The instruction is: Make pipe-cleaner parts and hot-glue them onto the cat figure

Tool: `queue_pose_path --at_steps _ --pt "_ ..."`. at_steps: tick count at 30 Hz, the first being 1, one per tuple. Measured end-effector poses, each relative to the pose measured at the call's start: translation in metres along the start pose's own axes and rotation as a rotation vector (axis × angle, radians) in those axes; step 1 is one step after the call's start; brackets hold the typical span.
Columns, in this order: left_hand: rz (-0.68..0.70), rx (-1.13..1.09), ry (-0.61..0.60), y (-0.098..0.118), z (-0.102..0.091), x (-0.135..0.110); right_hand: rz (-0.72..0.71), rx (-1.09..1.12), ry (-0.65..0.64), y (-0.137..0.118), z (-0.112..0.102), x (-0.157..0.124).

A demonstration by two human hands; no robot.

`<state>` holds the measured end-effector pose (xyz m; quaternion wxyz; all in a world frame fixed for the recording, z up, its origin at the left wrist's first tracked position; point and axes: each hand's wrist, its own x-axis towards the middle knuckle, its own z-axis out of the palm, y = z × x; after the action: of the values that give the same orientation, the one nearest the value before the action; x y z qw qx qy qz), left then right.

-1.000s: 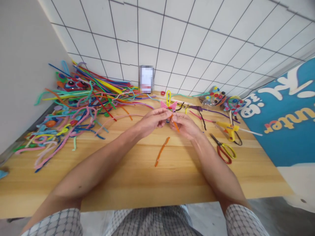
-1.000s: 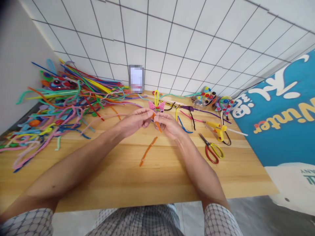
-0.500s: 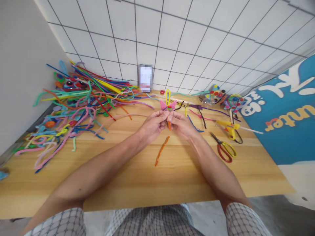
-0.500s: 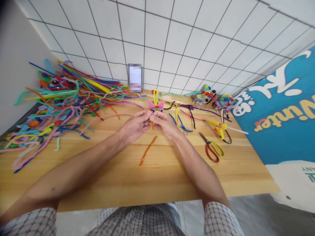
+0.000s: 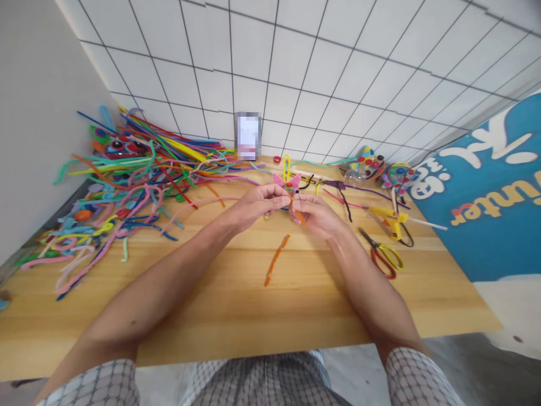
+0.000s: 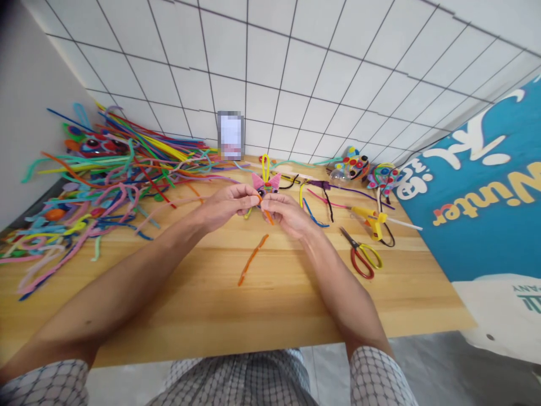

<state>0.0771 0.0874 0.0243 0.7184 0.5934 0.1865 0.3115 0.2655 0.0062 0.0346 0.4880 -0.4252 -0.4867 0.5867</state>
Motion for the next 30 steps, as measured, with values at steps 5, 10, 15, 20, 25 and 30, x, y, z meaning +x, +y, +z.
queue_pose_path --at_steps 5,10,15,20,25,30 --pt "-0.005 -0.074 0.045 -0.001 0.011 -0.002 0.013 0.0 0.042 0.003 0.002 0.002" --pt "-0.026 -0.386 0.207 -0.01 0.036 -0.009 -0.024 0.054 0.105 0.015 0.012 0.005" --pt "-0.113 -0.536 0.263 -0.01 0.044 -0.011 -0.026 0.062 0.094 0.018 0.013 0.006" --pt "-0.135 -0.425 0.201 -0.002 0.032 -0.005 0.037 0.102 0.053 0.006 0.005 0.003" --pt "-0.023 -0.176 0.082 0.006 0.021 -0.005 0.017 0.082 0.01 -0.001 0.002 0.002" --pt "-0.013 -0.205 0.157 0.003 0.023 -0.006 0.007 0.063 0.038 0.005 0.003 0.003"
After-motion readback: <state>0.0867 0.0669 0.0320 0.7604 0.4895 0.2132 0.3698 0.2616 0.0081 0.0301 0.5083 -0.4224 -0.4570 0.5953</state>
